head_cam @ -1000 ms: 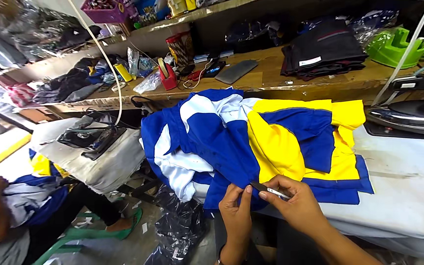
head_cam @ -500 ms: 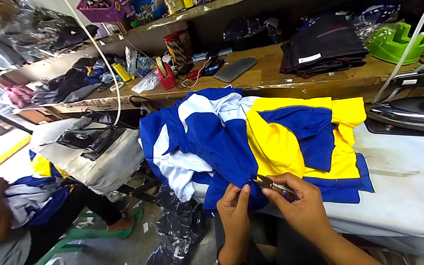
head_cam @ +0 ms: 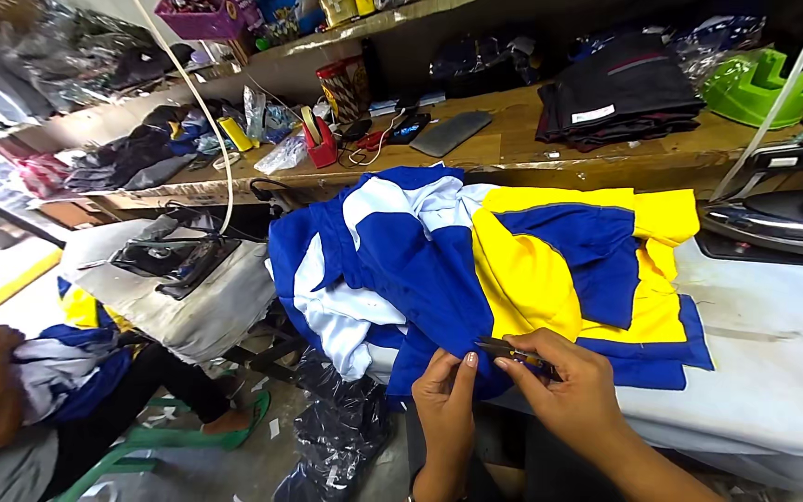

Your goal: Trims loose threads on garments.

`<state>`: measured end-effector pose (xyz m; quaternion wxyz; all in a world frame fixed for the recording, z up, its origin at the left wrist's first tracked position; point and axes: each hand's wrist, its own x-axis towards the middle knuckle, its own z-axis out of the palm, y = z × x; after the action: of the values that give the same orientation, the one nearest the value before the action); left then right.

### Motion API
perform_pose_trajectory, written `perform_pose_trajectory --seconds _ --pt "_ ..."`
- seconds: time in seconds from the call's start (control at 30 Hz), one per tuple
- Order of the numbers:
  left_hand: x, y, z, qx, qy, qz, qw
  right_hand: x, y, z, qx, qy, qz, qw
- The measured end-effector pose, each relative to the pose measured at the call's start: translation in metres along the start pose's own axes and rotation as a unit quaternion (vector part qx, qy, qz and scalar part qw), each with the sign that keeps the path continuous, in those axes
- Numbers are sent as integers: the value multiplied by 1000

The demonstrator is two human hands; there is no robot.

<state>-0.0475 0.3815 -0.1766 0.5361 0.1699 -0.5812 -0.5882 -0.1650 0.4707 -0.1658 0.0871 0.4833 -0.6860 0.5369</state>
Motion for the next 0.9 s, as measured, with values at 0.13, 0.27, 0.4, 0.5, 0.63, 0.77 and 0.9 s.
perform_pose_trajectory --seconds 0.13,0.27,0.4,0.5,0.63,0.77,0.9 --pt "1 0 -1 12 -4 8 1000 0 -1 1 6 -1 2 1000" --pt "3 1 -4 21 -8 15 1000 2 -2 0 -3 -6 -2 1000" --pt "4 0 -7 26 -17 24 999 2 -3 0 5 -17 9 1000" --pt "6 -2 -12 60 -25 43 997 2 -6 -1 -21 -14 -4 1000" --pt "9 -2 -17 79 -40 58 994 3 -7 0 -74 8 -62 995" --pt "7 -2 -17 71 -37 51 995 3 -5 2 -71 2 -69 995" --pt "6 0 -17 32 -35 27 998 4 -3 1 65 -55 44 995"
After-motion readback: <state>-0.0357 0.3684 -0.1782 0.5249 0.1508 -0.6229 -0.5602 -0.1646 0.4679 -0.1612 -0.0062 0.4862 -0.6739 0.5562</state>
